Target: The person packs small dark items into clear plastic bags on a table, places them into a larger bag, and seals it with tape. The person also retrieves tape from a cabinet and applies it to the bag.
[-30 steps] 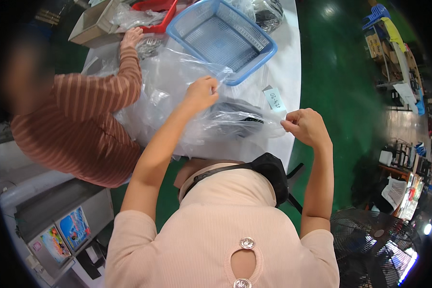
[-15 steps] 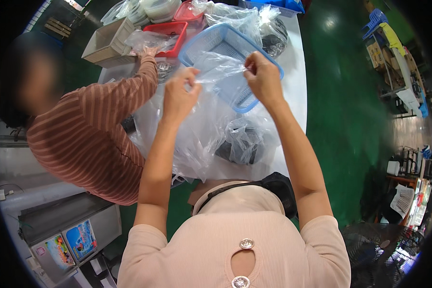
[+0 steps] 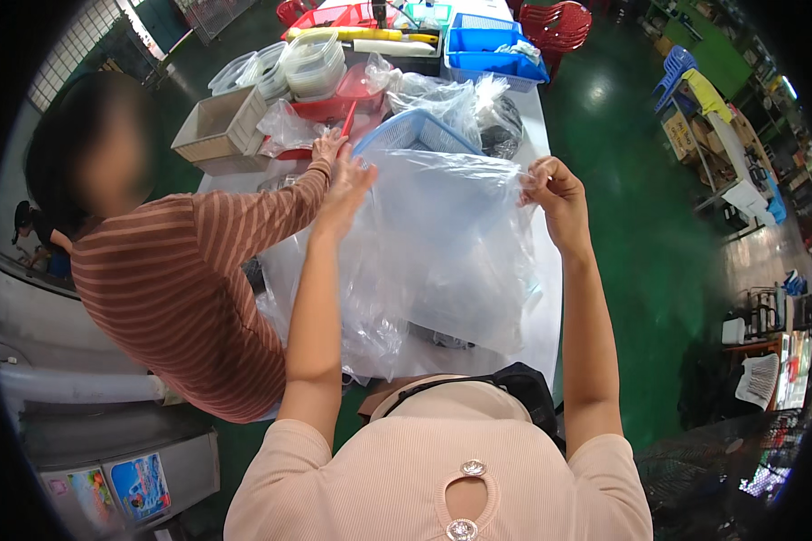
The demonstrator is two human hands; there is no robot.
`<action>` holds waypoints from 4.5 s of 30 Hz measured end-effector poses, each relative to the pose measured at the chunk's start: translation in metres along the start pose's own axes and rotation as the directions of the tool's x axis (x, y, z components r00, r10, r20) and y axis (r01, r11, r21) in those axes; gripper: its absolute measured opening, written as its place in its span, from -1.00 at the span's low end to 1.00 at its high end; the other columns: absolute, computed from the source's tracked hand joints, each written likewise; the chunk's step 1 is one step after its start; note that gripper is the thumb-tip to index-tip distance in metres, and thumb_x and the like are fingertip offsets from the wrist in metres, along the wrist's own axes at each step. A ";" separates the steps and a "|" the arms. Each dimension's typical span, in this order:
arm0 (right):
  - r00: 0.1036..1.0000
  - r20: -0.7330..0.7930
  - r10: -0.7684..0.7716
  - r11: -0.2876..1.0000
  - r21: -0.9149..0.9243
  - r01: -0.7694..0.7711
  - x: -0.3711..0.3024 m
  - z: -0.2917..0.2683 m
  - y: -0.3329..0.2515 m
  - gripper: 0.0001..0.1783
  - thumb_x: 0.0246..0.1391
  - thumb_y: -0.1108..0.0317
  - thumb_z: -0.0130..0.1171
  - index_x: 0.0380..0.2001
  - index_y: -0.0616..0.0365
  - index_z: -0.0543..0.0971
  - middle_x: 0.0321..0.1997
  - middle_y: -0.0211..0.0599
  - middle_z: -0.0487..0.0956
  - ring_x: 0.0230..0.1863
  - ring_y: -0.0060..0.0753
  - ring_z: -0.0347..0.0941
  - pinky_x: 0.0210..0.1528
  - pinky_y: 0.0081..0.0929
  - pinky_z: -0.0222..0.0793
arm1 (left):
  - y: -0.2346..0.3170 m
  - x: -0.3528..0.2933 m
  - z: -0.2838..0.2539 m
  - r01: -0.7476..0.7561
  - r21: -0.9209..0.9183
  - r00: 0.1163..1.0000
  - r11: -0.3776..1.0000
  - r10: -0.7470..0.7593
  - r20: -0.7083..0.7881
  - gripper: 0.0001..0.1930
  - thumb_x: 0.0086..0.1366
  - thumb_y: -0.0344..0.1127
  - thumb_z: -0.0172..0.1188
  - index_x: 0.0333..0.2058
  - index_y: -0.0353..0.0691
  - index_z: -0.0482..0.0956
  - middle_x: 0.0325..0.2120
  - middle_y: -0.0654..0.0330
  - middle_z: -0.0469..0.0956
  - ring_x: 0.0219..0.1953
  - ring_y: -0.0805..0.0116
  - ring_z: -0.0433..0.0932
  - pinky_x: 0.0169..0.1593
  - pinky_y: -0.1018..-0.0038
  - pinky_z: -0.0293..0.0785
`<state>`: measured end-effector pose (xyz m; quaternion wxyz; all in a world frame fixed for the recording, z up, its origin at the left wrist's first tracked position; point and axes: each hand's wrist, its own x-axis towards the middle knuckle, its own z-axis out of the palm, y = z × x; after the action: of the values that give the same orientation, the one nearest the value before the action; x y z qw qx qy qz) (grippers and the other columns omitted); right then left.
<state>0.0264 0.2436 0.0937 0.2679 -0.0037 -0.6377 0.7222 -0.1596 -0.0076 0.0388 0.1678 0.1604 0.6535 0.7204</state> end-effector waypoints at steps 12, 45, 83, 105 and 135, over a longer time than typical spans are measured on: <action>0.965 -0.204 0.164 0.967 0.225 -0.117 -0.034 -0.048 -0.018 -0.66 0.16 0.07 0.03 -0.24 0.14 0.42 -0.32 -0.36 0.45 -0.22 -0.41 0.43 -0.16 -0.36 0.39 | -0.025 0.010 0.044 -0.012 -0.429 1.000 0.903 0.014 0.001 -0.77 0.25 -0.15 0.15 -0.40 -0.21 0.53 -0.74 0.41 0.22 -0.70 0.59 0.22 -0.55 0.58 0.31; 0.864 -0.442 0.241 0.918 -0.185 -0.351 -0.103 -0.009 0.067 -0.79 -0.02 0.28 0.23 -0.47 0.23 0.52 -0.38 -0.38 0.53 -0.34 -0.55 0.40 -0.22 -0.62 0.26 | -0.065 -0.166 0.024 -0.420 0.687 0.899 0.592 0.168 0.405 0.16 -0.20 0.17 0.38 0.28 -0.09 -0.15 0.31 0.09 -0.18 0.35 0.02 -0.28 0.29 -0.07 -0.40; 0.979 0.021 0.203 0.964 -0.177 -0.196 -0.010 -0.017 0.020 -0.71 0.05 0.28 0.18 -0.21 0.25 0.51 -0.46 -0.32 0.57 -0.53 -0.55 0.45 -0.34 -0.63 0.38 | -0.019 -0.036 0.029 0.231 -0.009 0.880 0.973 -0.213 -0.424 -0.64 0.33 -0.03 -0.04 -0.25 -0.20 0.55 -0.48 0.35 0.44 -0.51 0.59 0.36 -0.51 0.63 0.28; 0.767 -0.305 0.565 0.741 -0.222 -0.634 -0.019 -0.025 0.145 -0.67 0.17 0.16 0.01 -0.43 0.18 0.59 -0.61 -0.32 0.54 -0.72 -0.58 0.36 -0.60 -0.67 0.27 | -0.134 -0.063 0.004 0.330 0.136 0.921 0.934 -0.287 -0.264 -0.61 0.30 -0.07 0.03 -0.18 -0.34 0.47 -0.52 0.22 0.48 -0.50 0.46 0.46 -0.44 0.50 0.50; 0.636 0.637 0.436 0.548 -0.748 0.373 0.157 0.098 0.319 -0.58 -0.15 0.43 0.22 -0.12 -0.01 0.47 -0.08 -0.26 0.46 -0.07 -0.13 0.42 -0.04 -0.32 0.35 | -0.126 -0.111 -0.035 0.424 0.162 0.848 0.891 -0.328 -0.415 -0.87 0.22 -0.40 0.07 -0.35 -0.32 0.53 -0.61 0.26 0.53 -0.63 0.58 0.42 -0.52 0.62 0.34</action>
<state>-0.2638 0.2011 -0.1293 -0.0823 0.1647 -0.9479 0.2601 -0.0720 -0.0773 -0.0912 0.1565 -0.0934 0.7767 0.6029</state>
